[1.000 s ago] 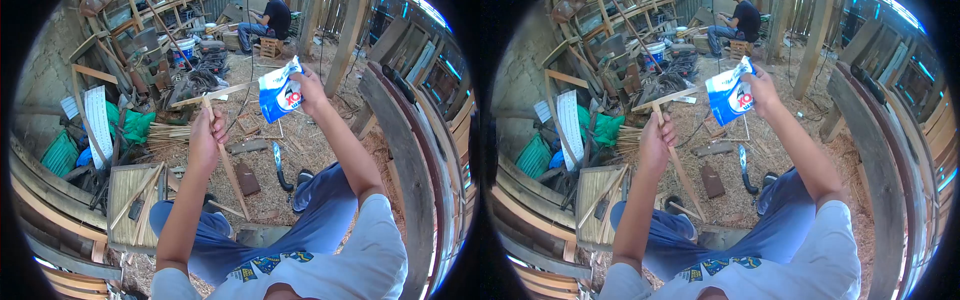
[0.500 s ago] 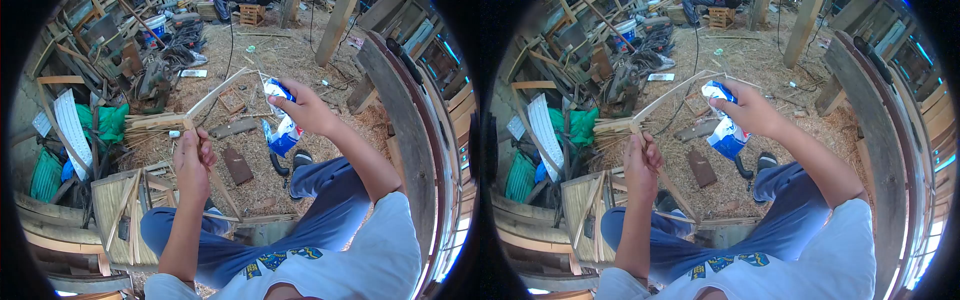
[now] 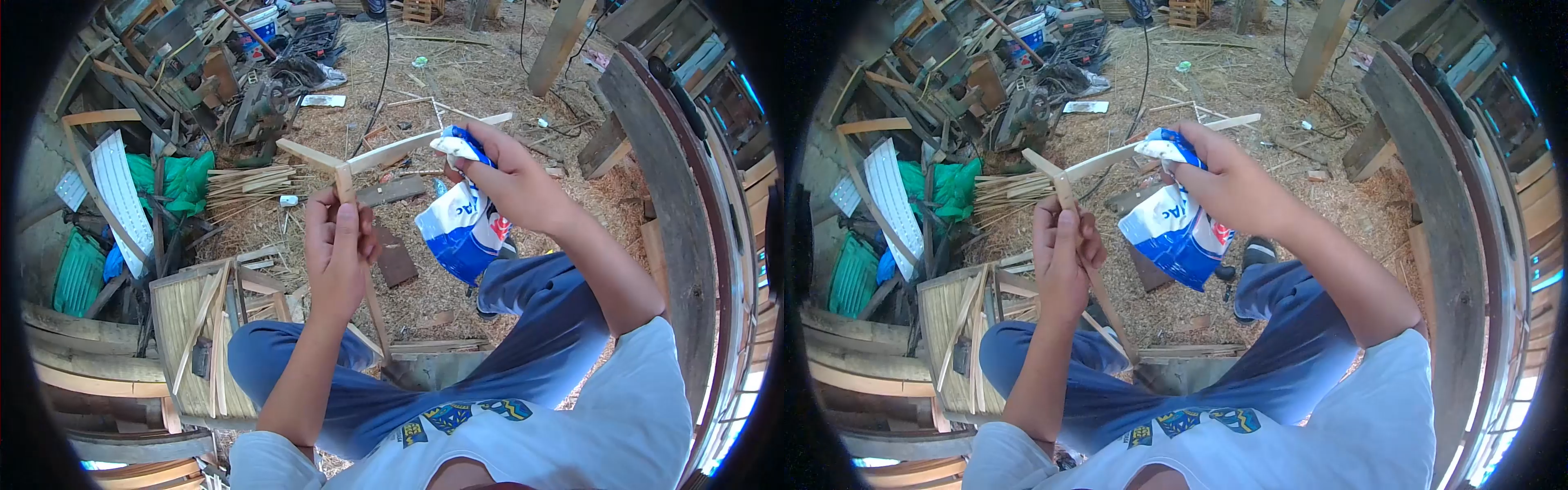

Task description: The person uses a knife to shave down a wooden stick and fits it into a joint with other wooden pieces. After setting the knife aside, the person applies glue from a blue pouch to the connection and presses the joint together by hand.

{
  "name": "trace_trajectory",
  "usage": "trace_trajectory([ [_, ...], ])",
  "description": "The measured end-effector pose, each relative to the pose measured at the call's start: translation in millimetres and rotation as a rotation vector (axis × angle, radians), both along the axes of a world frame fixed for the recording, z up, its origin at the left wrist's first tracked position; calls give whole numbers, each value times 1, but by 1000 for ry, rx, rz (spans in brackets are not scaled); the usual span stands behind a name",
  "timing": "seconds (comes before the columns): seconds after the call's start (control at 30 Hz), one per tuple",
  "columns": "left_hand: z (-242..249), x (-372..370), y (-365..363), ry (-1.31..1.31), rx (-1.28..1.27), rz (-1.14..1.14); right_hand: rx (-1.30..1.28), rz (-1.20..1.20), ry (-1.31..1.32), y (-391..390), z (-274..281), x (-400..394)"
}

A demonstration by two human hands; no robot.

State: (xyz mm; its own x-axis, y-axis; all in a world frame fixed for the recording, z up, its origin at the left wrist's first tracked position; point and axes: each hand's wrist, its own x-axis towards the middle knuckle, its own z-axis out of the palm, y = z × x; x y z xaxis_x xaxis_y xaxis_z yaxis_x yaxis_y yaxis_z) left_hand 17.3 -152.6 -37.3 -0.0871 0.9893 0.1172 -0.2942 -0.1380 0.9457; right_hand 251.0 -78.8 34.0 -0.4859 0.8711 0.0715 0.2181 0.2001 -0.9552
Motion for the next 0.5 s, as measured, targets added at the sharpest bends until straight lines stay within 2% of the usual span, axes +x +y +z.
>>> trace_trajectory([
  [0.07, -9, 0, 2, 38, 27, 39, -23, -1, 40, -2, 0, 1],
  [0.23, -13, 0, 0, 185, -1, 104, 50, 23, -68, -8, -3, 1],
  [0.33, -13, 0, -4, 102, -64, 7, 172, 12, -169, -8, -6, 0],
  [0.43, -9, 2, -6, 152, -25, -88, 241, 14, -253, -7, -7, -1],
  [0.5, -10, 8, -7, 244, 26, -36, 268, 9, -287, -7, -9, -1],
])
